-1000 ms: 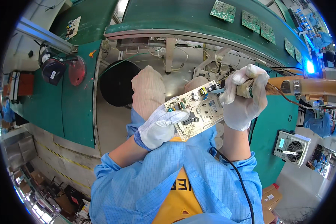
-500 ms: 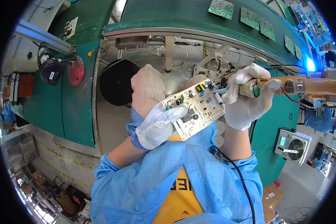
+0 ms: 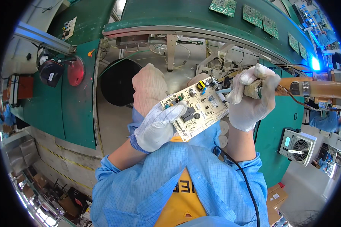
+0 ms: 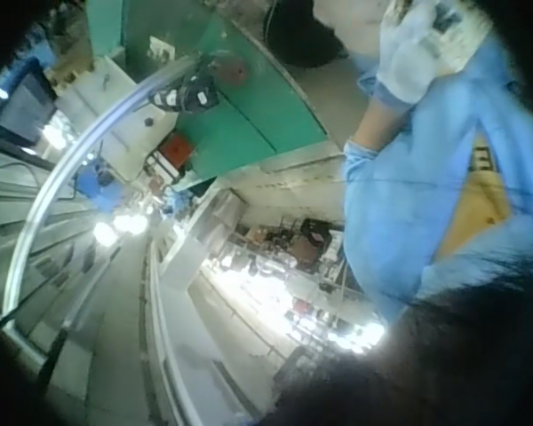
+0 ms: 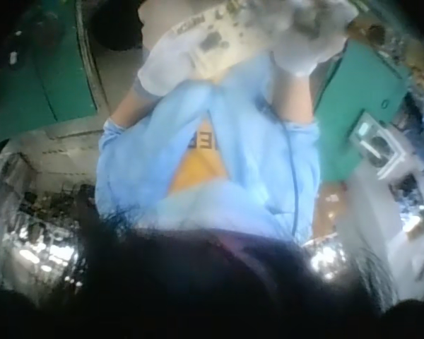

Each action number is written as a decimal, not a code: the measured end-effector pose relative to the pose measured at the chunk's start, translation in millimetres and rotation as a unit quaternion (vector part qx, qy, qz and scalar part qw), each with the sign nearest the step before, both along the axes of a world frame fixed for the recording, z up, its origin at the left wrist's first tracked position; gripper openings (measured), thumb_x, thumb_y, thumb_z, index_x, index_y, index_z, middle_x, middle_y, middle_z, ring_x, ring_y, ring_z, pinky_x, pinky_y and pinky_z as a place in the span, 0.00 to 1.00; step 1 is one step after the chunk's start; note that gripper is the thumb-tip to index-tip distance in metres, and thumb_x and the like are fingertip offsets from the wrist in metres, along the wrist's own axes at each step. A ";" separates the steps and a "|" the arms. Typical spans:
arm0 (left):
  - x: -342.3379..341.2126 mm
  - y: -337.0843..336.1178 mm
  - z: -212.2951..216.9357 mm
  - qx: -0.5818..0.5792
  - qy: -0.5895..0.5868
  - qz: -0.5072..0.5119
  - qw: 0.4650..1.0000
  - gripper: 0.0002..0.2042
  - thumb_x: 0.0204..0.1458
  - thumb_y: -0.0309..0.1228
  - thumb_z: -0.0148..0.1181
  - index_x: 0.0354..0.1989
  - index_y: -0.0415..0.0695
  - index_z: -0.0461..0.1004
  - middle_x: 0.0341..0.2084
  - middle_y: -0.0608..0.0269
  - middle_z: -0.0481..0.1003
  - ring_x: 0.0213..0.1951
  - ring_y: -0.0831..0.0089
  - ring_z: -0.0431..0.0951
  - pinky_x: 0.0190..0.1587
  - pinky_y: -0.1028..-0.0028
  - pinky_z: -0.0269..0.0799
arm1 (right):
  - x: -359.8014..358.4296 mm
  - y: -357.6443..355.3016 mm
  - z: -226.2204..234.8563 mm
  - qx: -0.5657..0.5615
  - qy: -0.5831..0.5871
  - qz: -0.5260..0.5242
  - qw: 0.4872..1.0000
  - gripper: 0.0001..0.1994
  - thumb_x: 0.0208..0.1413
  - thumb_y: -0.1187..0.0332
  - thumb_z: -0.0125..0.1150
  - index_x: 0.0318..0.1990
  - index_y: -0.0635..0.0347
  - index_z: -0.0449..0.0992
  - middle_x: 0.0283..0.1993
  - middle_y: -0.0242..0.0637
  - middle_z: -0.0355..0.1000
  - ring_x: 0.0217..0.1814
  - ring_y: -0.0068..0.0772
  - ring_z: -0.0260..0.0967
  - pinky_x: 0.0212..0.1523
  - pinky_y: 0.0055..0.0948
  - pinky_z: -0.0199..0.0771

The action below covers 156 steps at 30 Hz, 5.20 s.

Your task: Manually assembling electronic circuit boards on a production line by fastening components with an electric screwdriver.

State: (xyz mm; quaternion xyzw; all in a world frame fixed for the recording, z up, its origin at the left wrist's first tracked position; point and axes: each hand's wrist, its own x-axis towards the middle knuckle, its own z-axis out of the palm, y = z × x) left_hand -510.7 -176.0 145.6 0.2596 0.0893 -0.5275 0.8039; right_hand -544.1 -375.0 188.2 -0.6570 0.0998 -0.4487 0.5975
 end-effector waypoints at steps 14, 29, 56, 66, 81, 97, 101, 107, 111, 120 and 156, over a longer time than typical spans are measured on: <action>5.1 0.3 -20.2 -0.007 0.028 0.045 0.999 0.19 0.59 0.29 0.53 0.56 0.33 0.64 0.48 0.52 0.72 0.50 0.66 0.75 0.53 0.67 0.74 | -6.0 -2.2 3.5 0.162 -0.099 0.170 0.967 0.25 0.67 0.49 0.37 0.44 0.63 0.74 0.28 0.40 0.70 0.12 0.22 0.56 0.14 0.22 0.54; 8.4 0.5 -9.3 -0.023 0.042 0.042 0.998 0.18 0.62 0.32 0.49 0.57 0.34 0.64 0.50 0.51 0.72 0.51 0.64 0.75 0.54 0.66 0.74 | -7.6 -2.2 -3.2 0.107 -0.062 0.085 0.989 0.18 0.66 0.56 0.39 0.43 0.62 0.71 0.29 0.39 0.69 0.11 0.20 0.55 0.16 0.21 0.54; 97.6 20.5 -25.5 0.026 -0.170 0.156 0.973 0.21 0.55 0.21 0.47 0.59 0.30 0.62 0.50 0.50 0.73 0.51 0.64 0.75 0.55 0.68 0.70 | -18.0 -44.6 -10.4 0.273 -0.093 0.073 0.955 0.21 0.60 0.48 0.51 0.39 0.60 0.70 0.31 0.36 0.66 0.17 0.26 0.57 0.17 0.22 0.53; 350.7 83.4 -65.2 0.197 -0.261 0.580 0.746 0.18 0.52 0.27 0.63 0.50 0.39 0.68 0.40 0.56 0.75 0.35 0.65 0.79 0.34 0.69 0.77 | -22.7 -53.5 -7.9 0.241 -0.123 0.207 0.940 0.22 0.64 0.52 0.48 0.43 0.67 0.68 0.31 0.46 0.66 0.19 0.30 0.57 0.11 0.22 0.54; 459.8 152.1 -106.4 0.815 -0.215 0.307 0.441 0.36 0.45 0.48 0.67 0.54 0.33 0.59 0.45 0.43 0.75 0.46 0.55 0.78 0.47 0.63 0.76 | -10.2 -53.9 -1.3 0.207 -0.105 0.161 0.959 0.20 0.66 0.52 0.45 0.40 0.64 0.68 0.30 0.39 0.64 0.16 0.24 0.52 0.15 0.19 0.54; 267.1 -219.0 -29.2 0.404 -0.871 -0.051 0.276 0.44 0.44 0.61 0.58 0.66 0.45 0.56 0.64 0.47 0.56 0.67 0.46 0.50 0.68 0.59 0.46 | -4.0 -71.3 -5.6 0.159 -0.106 0.143 0.971 0.22 0.65 0.51 0.44 0.40 0.67 0.66 0.29 0.42 0.64 0.13 0.25 0.54 0.12 0.17 0.55; 254.3 -277.1 -58.1 0.396 -0.882 0.007 0.253 0.38 0.49 0.58 0.55 0.63 0.45 0.61 0.59 0.50 0.62 0.63 0.50 0.59 0.64 0.58 0.53 | -10.5 -69.3 -6.8 0.174 -0.108 0.138 0.969 0.21 0.65 0.53 0.47 0.40 0.67 0.67 0.28 0.44 0.64 0.15 0.27 0.56 0.12 0.18 0.56; 267.0 -277.8 -36.9 0.359 -0.800 0.083 0.474 0.24 0.53 0.48 0.56 0.50 0.42 0.69 0.40 0.51 0.75 0.42 0.58 0.77 0.44 0.65 0.73 | -23.8 -74.6 -10.8 0.167 -0.097 0.135 0.972 0.23 0.65 0.50 0.43 0.42 0.66 0.66 0.29 0.43 0.64 0.10 0.26 0.55 0.11 0.19 0.56; 273.6 -210.1 -25.3 -0.008 -0.377 0.237 0.895 0.20 0.59 0.45 0.53 0.51 0.42 0.69 0.42 0.59 0.77 0.38 0.66 0.80 0.44 0.69 0.76 | -22.5 -66.1 -9.1 0.182 -0.092 0.149 0.968 0.22 0.64 0.50 0.46 0.43 0.65 0.66 0.30 0.43 0.65 0.12 0.26 0.58 0.09 0.18 0.57; 152.0 44.7 -52.9 0.085 -0.288 0.220 0.928 0.20 0.54 0.29 0.61 0.54 0.35 0.68 0.46 0.57 0.75 0.45 0.70 0.77 0.49 0.71 0.74 | -18.4 -61.0 -5.6 0.167 -0.093 0.138 0.972 0.21 0.64 0.50 0.47 0.41 0.63 0.69 0.28 0.40 0.67 0.13 0.23 0.57 0.09 0.17 0.52; 105.1 245.2 -53.1 0.155 -0.212 0.438 0.860 0.19 0.57 0.27 0.55 0.55 0.33 0.66 0.50 0.50 0.73 0.50 0.62 0.76 0.54 0.65 0.74 | -14.6 -24.4 13.2 0.189 -0.044 0.118 0.974 0.23 0.65 0.46 0.43 0.35 0.61 0.67 0.25 0.35 0.67 0.14 0.22 0.54 0.13 0.16 0.50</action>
